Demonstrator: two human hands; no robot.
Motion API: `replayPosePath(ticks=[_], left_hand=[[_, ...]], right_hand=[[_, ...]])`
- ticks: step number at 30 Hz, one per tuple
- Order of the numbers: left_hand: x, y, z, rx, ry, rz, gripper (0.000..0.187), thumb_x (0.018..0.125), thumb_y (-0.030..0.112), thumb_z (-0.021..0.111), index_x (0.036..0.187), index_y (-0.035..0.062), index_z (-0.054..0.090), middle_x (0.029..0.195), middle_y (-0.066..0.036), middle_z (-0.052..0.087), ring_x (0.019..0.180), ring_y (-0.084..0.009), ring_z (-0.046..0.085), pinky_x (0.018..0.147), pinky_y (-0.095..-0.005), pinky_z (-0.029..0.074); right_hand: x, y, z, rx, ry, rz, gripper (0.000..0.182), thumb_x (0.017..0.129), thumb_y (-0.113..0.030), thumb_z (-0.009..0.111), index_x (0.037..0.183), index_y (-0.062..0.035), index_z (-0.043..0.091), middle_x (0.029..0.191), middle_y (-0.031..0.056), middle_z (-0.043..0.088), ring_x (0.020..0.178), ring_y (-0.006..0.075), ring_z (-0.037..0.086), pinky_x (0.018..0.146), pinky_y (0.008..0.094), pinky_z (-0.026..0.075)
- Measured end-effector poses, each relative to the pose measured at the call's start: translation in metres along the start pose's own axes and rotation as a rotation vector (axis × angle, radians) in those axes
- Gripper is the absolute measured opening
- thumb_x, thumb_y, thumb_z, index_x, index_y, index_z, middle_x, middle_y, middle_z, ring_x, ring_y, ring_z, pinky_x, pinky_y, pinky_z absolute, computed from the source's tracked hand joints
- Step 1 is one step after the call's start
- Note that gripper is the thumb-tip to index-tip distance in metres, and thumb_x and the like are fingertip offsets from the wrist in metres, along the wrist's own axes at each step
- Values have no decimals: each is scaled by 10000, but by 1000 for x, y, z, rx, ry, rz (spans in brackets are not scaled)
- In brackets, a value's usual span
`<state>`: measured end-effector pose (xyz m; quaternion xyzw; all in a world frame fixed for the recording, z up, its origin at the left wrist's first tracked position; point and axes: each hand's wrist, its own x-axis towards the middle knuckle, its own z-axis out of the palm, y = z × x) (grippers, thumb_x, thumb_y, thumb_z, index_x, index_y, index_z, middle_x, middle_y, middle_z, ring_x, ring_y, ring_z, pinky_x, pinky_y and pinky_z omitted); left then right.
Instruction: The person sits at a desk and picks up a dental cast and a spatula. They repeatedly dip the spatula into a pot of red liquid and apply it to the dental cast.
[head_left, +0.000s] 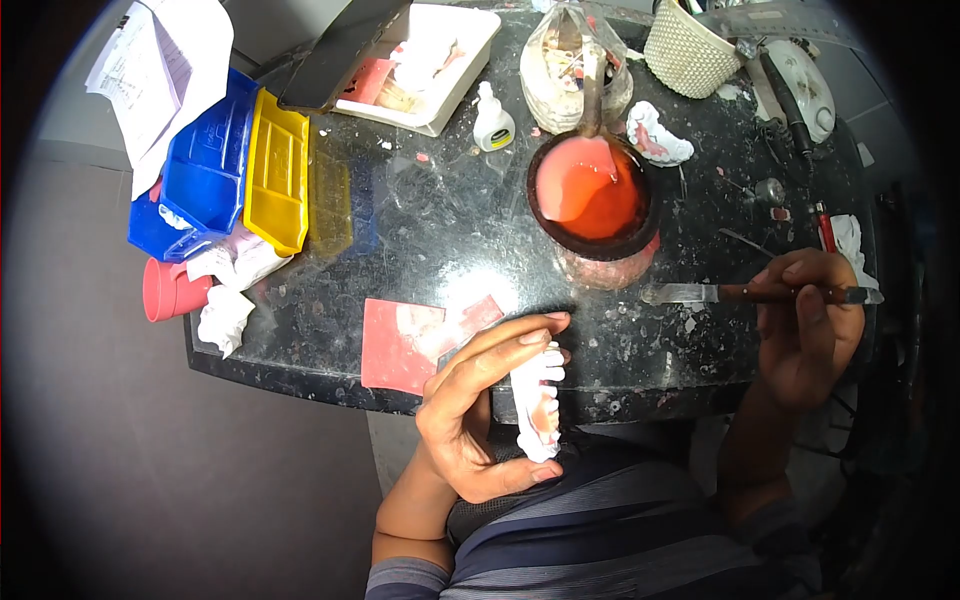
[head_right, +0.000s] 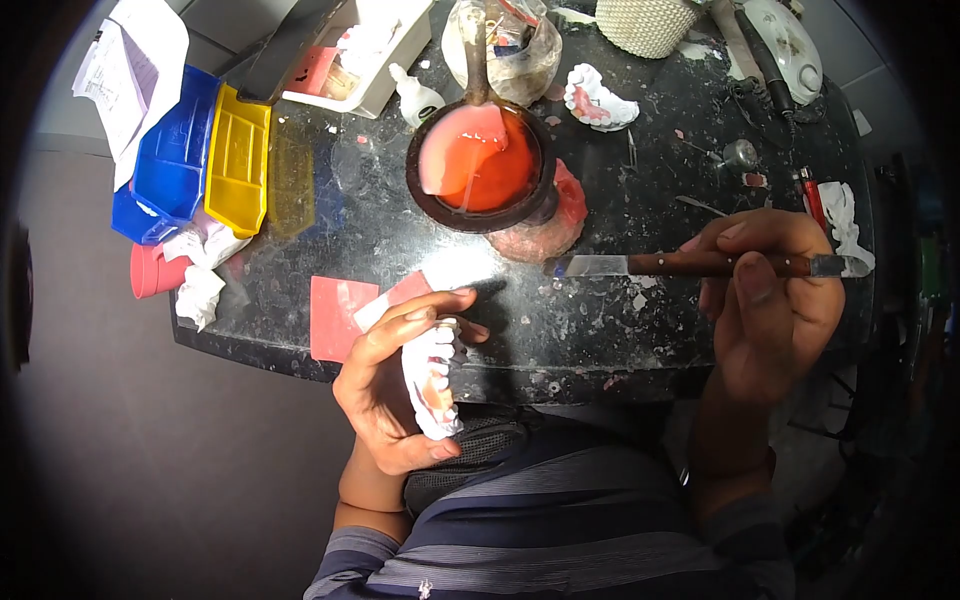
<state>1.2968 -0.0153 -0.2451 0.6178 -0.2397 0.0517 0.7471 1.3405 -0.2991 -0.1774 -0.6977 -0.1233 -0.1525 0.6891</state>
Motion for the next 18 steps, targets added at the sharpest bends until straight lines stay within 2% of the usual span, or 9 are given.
replayPosePath(ticks=[18], left_hand=[[1,-1,2,-9,16,7,886,679,335,897,1364,-60,498,1288,-366,551,1178,-403,599,934,-507,531]], right_hand=[[-1,2,-3,13,5,-17,249,962,-151,600,1041,82,562,882,255,670,597,121,564,512,208,416]])
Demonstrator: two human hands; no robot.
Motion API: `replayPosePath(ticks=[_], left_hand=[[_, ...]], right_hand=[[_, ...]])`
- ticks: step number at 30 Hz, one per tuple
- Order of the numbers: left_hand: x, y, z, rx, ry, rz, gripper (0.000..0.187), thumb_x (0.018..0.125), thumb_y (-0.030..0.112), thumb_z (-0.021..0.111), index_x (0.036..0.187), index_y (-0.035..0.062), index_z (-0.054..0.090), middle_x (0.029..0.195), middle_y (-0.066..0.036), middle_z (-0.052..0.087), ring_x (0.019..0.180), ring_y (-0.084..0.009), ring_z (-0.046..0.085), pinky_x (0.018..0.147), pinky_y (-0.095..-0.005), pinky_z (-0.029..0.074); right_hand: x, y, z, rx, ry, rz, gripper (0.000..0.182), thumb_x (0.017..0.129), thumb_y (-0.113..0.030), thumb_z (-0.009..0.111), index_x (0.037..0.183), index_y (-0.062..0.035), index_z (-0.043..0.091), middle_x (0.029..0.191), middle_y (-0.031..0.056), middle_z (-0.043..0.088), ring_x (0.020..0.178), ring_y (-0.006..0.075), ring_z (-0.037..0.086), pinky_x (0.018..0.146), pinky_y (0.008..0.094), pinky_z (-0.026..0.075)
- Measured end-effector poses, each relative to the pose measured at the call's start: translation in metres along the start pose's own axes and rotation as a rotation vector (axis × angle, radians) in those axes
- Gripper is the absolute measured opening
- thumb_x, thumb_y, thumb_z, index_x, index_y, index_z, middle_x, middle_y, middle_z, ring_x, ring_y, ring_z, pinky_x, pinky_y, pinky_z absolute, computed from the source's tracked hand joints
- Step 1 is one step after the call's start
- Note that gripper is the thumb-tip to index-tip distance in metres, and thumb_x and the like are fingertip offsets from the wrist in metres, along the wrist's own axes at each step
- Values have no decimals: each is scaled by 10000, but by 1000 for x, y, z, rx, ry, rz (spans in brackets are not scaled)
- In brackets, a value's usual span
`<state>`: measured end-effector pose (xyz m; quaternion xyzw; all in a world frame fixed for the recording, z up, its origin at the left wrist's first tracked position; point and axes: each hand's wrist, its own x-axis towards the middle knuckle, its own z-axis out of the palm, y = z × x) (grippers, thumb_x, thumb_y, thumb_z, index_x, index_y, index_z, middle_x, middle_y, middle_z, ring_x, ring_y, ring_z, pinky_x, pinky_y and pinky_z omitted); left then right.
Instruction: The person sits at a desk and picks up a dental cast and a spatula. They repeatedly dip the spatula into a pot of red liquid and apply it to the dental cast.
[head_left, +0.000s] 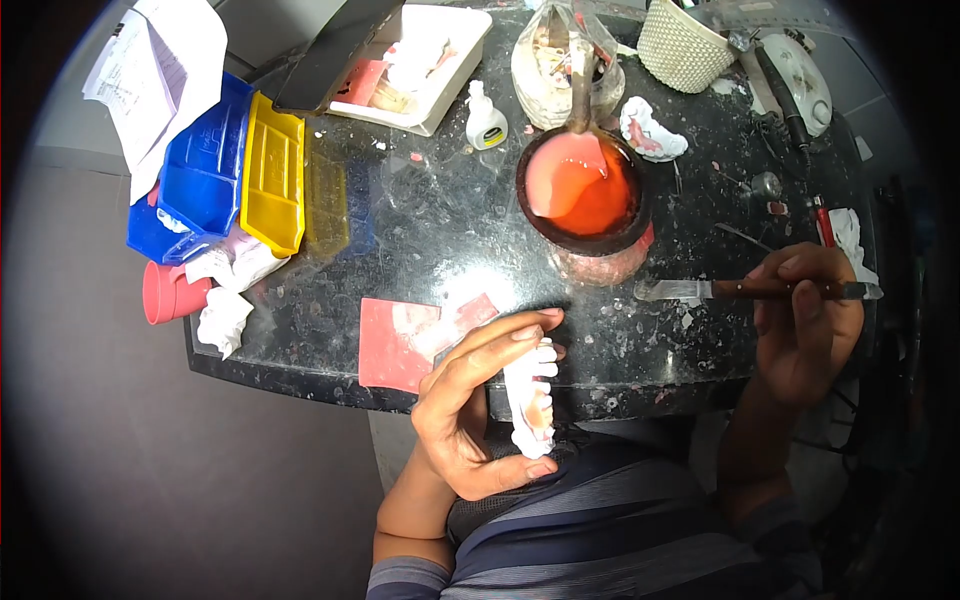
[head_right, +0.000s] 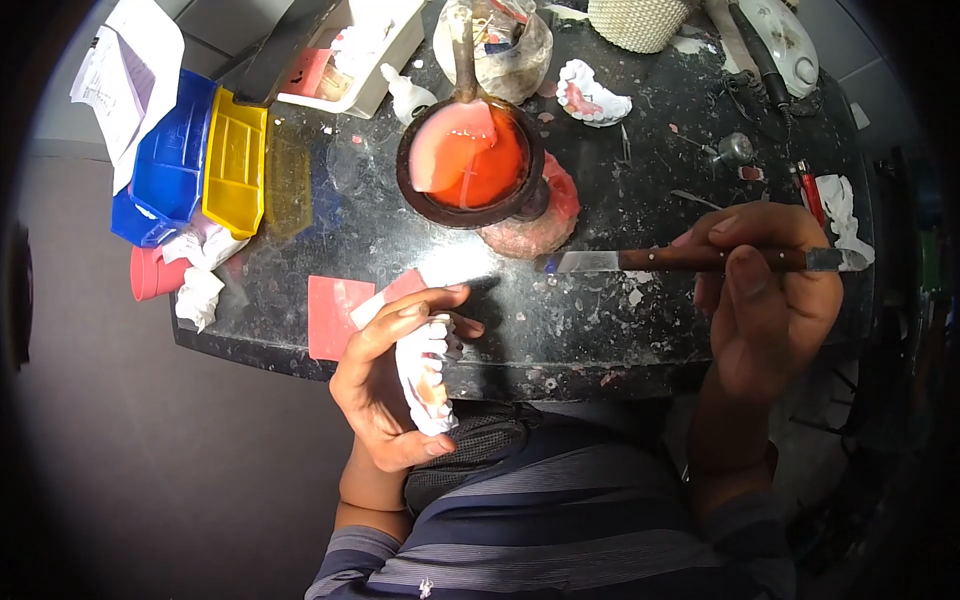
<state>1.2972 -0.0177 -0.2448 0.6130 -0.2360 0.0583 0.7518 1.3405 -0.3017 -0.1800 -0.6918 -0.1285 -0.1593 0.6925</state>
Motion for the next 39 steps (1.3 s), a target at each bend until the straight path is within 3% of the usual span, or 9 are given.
replayPosePath(ticks=[14,16,22,35,38,39], left_hand=[[0,1,1,-2,-1,-9,880,675,321,894,1365,-56,499,1286,-364,553,1180,-402,599,944,-510,528],[0,1,0,2,-5,-8,877,674,313,892,1365,-57,499,1287,-365,553,1180,-404,599,945,-510,527],[1,3,0,4,-10,-15,871,675,303,888,1367,-55,500,1293,-371,549,1175,-412,602,948,-512,523],[0,1,1,-8,2,-8,881,673,317,894,1367,-55,500,1289,-365,552,1183,-406,599,940,-506,528],[0,0,5,3,17,25,883,679,335,890,1367,-56,500,1286,-353,556,1192,-402,594,927,-501,534],[1,1,6,-39,36,18,854,681,265,883,1353,-98,499,1294,-347,555,1221,-407,581,949,-484,527]], right_hand=[[6,3,6,2,109,26,194,990,-98,538,1110,49,579,994,260,697,589,74,508,518,199,393],[5,7,0,-64,6,31,231,1004,-113,505,1155,46,578,1073,264,672,576,83,499,490,200,382],[5,5,7,-17,48,27,198,986,-91,551,1121,50,584,1020,269,702,600,100,568,510,213,409],[8,8,1,-8,13,5,201,990,-83,527,1130,52,579,1023,263,702,609,95,568,507,203,403],[12,11,-4,88,-34,40,217,1018,-118,507,1143,45,576,1043,246,700,602,88,559,500,194,397],[14,12,-4,191,-7,103,226,1030,-140,499,1143,40,576,1044,233,697,595,88,552,494,190,392]])
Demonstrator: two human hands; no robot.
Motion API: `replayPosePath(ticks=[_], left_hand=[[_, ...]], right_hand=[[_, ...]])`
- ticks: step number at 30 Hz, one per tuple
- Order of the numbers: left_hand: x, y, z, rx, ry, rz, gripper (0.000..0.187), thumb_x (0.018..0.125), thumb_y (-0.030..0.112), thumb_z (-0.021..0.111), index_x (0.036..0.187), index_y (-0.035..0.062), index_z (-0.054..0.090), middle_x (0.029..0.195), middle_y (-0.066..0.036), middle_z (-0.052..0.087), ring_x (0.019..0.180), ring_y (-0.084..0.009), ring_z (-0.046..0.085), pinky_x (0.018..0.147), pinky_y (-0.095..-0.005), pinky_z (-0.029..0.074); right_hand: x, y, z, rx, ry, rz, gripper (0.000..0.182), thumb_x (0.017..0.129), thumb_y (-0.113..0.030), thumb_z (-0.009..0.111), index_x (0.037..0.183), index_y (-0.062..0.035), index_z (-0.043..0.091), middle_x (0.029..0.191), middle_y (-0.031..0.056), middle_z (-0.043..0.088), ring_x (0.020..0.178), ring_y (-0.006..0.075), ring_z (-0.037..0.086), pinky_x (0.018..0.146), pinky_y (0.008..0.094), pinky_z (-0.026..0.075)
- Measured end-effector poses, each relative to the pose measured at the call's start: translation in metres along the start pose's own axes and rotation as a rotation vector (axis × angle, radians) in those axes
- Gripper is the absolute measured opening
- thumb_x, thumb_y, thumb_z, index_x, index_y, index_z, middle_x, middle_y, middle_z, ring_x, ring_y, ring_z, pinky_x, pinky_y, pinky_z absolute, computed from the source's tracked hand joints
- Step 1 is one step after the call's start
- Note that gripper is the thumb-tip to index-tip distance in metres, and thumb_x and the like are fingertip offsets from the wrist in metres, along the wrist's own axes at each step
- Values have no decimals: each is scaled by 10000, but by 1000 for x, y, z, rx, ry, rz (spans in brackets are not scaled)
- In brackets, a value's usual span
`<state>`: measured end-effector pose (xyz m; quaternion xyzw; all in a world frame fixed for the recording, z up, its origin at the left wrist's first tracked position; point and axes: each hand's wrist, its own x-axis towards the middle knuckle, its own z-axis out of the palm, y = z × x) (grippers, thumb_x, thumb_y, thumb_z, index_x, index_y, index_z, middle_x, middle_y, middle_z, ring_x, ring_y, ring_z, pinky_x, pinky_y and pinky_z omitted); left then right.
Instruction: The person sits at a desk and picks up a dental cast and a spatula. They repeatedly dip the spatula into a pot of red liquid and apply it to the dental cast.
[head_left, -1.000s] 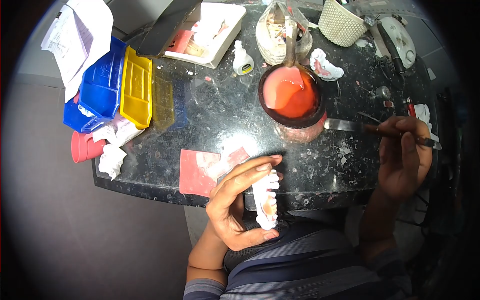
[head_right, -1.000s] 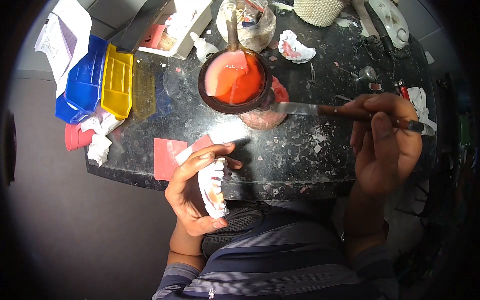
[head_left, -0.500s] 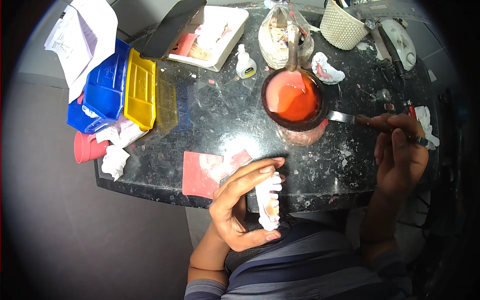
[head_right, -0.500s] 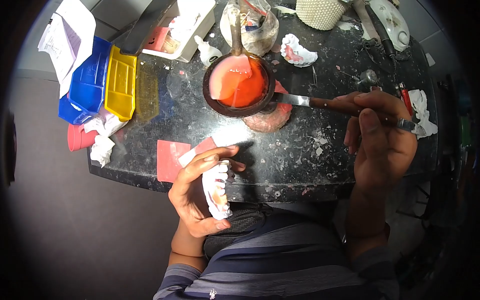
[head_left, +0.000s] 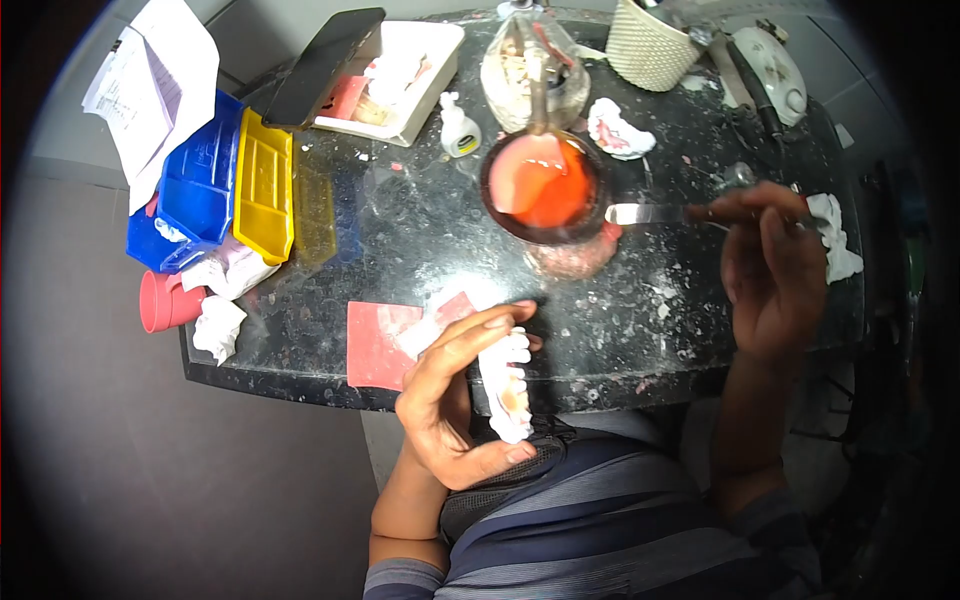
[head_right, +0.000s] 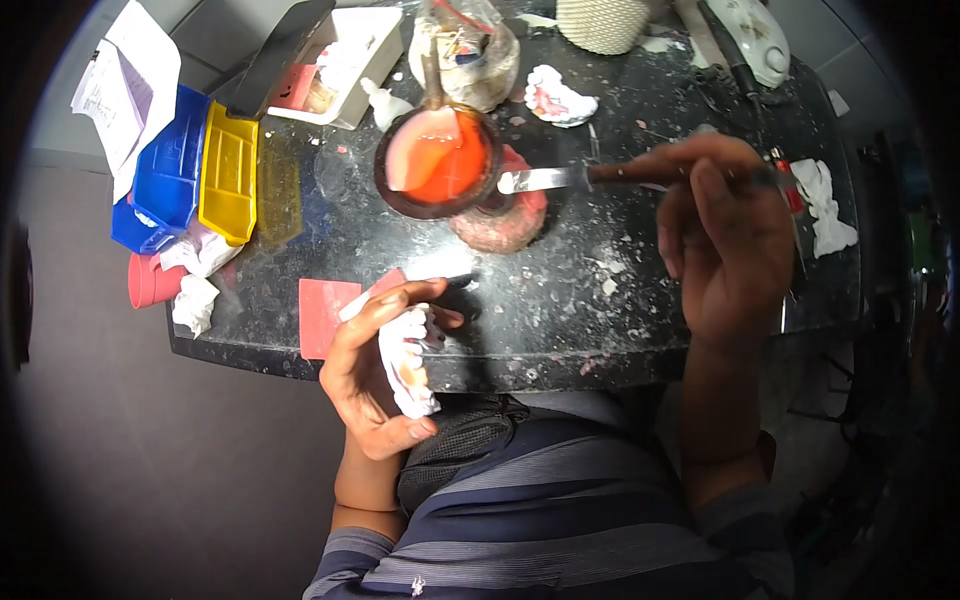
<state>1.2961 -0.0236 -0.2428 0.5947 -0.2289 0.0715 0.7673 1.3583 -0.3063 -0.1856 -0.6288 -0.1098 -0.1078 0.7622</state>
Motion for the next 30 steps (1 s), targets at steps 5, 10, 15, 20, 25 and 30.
replayPosePath(ticks=[5,10,15,20,25,30], left_hand=[[-3,4,3,-63,32,-31,835,706,197,869,1372,-118,476,1327,-295,549,1288,-401,535,996,-483,501],[-2,1,2,-29,1,-2,830,723,222,850,1390,-89,467,1331,-282,550,1282,-380,538,985,-489,510],[-3,4,2,-18,23,-41,834,724,224,845,1400,-78,461,1345,-293,539,1205,-350,586,990,-468,499],[-3,5,4,63,46,-47,888,731,351,833,1419,-59,449,1313,-329,553,1081,-357,643,944,-464,518],[-3,2,3,79,35,-30,889,736,353,832,1420,-62,445,1311,-333,550,1069,-363,648,943,-466,519],[-3,0,2,81,30,-15,879,741,346,828,1420,-59,445,1316,-341,541,1064,-366,649,940,-473,523]], right_hand=[[7,10,-4,123,182,341,252,1061,-189,470,1179,23,539,984,163,661,654,101,547,518,226,416],[8,28,-7,128,131,415,254,1073,-165,441,1175,51,527,873,109,593,697,138,570,583,250,451],[10,37,-11,124,127,430,244,1069,-168,469,1152,49,544,908,119,608,742,149,620,593,252,460],[11,40,-12,101,148,463,238,1060,-153,489,1150,57,554,953,130,636,735,143,624,594,256,464],[11,38,-10,60,172,481,240,1055,-149,499,1141,64,565,969,135,647,727,140,633,582,254,470],[12,41,-11,30,171,477,231,1055,-144,495,1129,62,567,964,138,653,737,148,652,581,259,482]])
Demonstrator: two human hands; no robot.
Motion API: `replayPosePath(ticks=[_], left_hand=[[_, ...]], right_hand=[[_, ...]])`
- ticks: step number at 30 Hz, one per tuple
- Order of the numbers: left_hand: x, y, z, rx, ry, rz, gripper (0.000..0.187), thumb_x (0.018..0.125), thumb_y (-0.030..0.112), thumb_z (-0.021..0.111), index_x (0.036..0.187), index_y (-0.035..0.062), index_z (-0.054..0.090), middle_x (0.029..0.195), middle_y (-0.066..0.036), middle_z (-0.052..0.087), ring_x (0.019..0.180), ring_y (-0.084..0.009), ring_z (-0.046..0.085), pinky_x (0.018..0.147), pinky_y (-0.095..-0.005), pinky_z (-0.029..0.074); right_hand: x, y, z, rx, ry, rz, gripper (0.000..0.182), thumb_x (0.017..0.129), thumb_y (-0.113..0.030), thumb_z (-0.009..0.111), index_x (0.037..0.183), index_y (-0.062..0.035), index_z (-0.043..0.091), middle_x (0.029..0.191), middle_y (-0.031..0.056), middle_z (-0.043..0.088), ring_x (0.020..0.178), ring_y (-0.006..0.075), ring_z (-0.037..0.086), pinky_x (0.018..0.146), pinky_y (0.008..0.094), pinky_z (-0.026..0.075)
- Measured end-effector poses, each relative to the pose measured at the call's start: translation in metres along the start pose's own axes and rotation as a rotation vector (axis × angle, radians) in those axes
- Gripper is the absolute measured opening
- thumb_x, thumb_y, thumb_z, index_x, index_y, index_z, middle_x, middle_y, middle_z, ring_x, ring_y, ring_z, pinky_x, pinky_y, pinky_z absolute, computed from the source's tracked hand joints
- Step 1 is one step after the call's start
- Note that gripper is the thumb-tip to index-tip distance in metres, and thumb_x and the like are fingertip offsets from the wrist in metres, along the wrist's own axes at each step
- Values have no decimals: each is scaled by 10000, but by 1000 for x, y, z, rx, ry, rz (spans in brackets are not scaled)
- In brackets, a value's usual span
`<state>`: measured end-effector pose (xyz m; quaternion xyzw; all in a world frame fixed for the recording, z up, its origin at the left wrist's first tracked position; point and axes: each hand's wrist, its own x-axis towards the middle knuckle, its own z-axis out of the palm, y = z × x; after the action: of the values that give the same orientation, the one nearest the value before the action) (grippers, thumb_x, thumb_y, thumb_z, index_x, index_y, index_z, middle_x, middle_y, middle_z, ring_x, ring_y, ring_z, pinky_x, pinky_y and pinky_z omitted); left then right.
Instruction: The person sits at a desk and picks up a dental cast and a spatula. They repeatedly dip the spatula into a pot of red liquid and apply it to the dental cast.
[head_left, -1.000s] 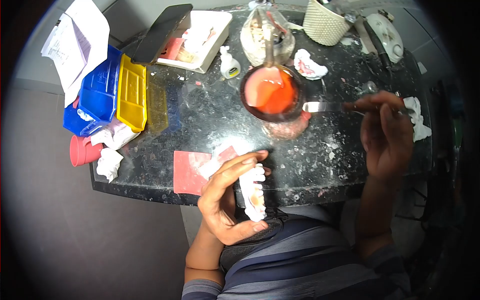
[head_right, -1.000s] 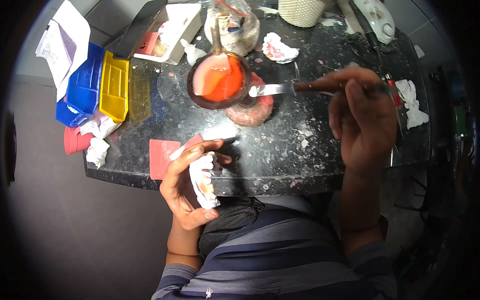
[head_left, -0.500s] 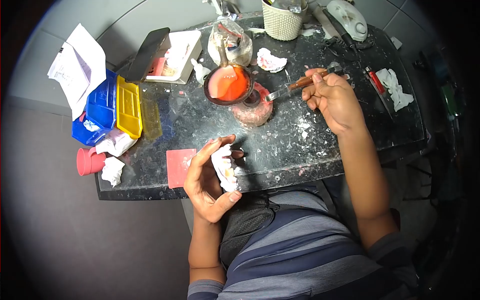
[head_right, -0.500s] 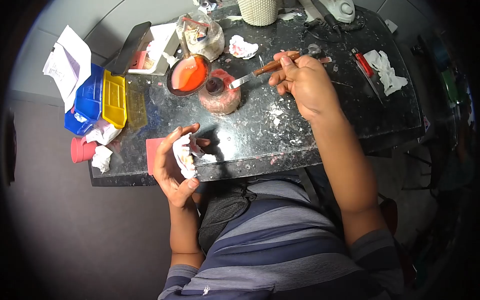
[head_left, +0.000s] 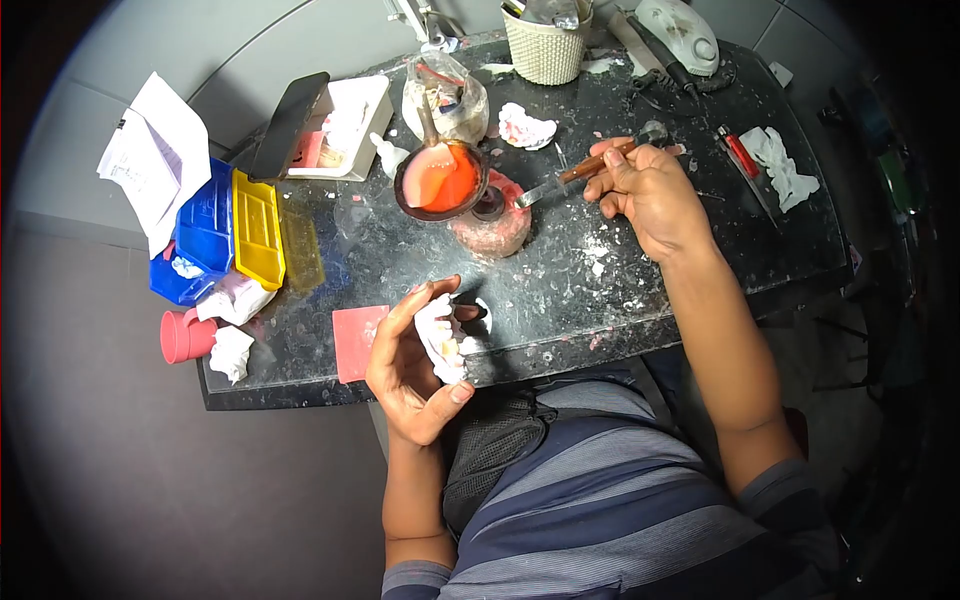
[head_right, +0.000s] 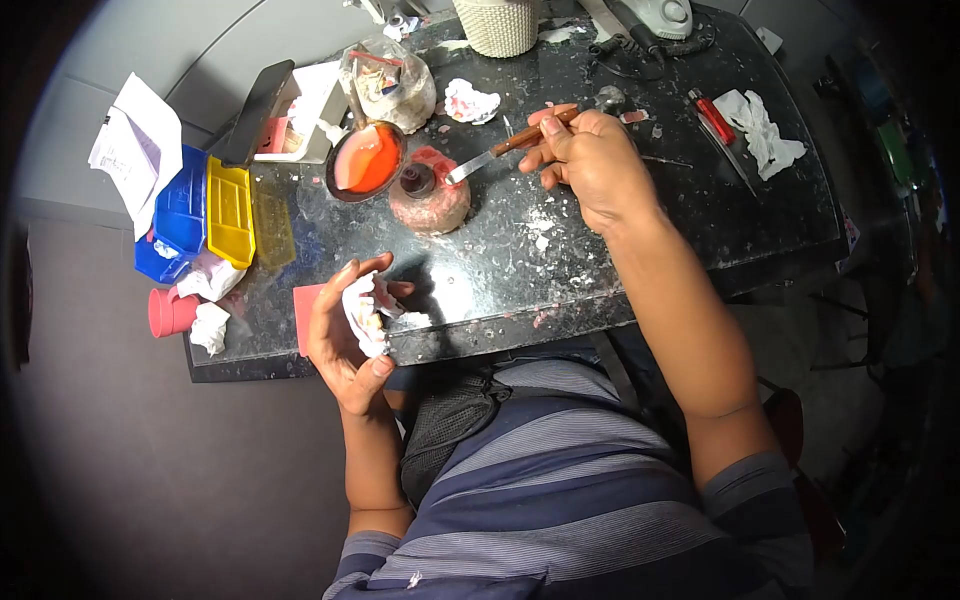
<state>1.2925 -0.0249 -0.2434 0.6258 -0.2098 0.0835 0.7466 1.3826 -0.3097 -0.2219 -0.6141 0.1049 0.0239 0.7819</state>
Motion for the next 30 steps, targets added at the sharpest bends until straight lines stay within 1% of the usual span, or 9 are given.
replayPosePath(ticks=[4,6,7,10,14,16,22,25,30], left_hand=[[0,2,1,-1,-5,-8,879,743,346,827,1422,-58,441,1320,-339,539,1066,-365,648,943,-472,521],[0,2,2,-12,-1,-28,883,743,349,826,1425,-56,438,1320,-334,542,1074,-363,646,956,-472,512],[0,3,2,-9,-7,-28,883,743,349,826,1425,-56,438,1320,-334,542,1074,-363,646,956,-472,512],[1,4,3,10,-9,-33,888,745,356,825,1428,-54,434,1324,-330,542,1082,-364,643,969,-474,500],[0,4,3,34,4,-45,899,744,373,829,1430,-51,431,1325,-328,544,1080,-364,643,975,-469,493],[0,4,3,41,3,-44,904,744,380,830,1431,-51,431,1325,-327,545,1078,-364,644,975,-465,492],[0,4,3,53,2,-53,912,742,390,834,1432,-50,432,1321,-325,548,1077,-357,646,973,-449,487],[0,4,4,54,5,-63,910,745,388,831,1433,-52,431,1320,-327,548,1092,-361,640,975,-455,489],[0,5,4,50,9,-53,902,754,385,825,1432,-59,429,1322,-328,545,1130,-368,625,981,-474,497]], right_hand=[[1,-2,-1,36,-3,-3,209,1045,-140,514,1113,50,567,979,149,659,780,162,678,601,256,504],[-3,-13,2,125,-31,53,199,1020,-138,566,1112,38,553,993,159,668,816,181,695,631,270,550],[-5,-13,5,131,-28,50,199,1020,-138,566,1112,38,553,993,159,668,816,181,695,631,270,550],[-8,-15,12,95,-28,-27,237,971,-105,645,1124,31,526,988,181,683,850,221,709,667,308,611],[-9,-15,12,64,-28,-80,196,975,-72,626,1103,38,525,987,198,683,860,239,718,697,316,624],[-5,-12,9,73,-28,-130,185,1000,-107,592,1109,27,526,1029,206,672,877,237,713,778,316,625],[-5,-7,11,105,-43,-124,131,1007,-60,548,1085,42,520,1009,216,674,880,241,713,802,325,626],[-4,-7,13,89,-3,-99,116,1008,-52,540,1074,41,518,1004,218,674,877,243,714,804,327,627],[-2,-4,12,107,-10,-91,108,1008,-57,543,1064,34,522,1001,216,673,865,242,715,801,329,628]])
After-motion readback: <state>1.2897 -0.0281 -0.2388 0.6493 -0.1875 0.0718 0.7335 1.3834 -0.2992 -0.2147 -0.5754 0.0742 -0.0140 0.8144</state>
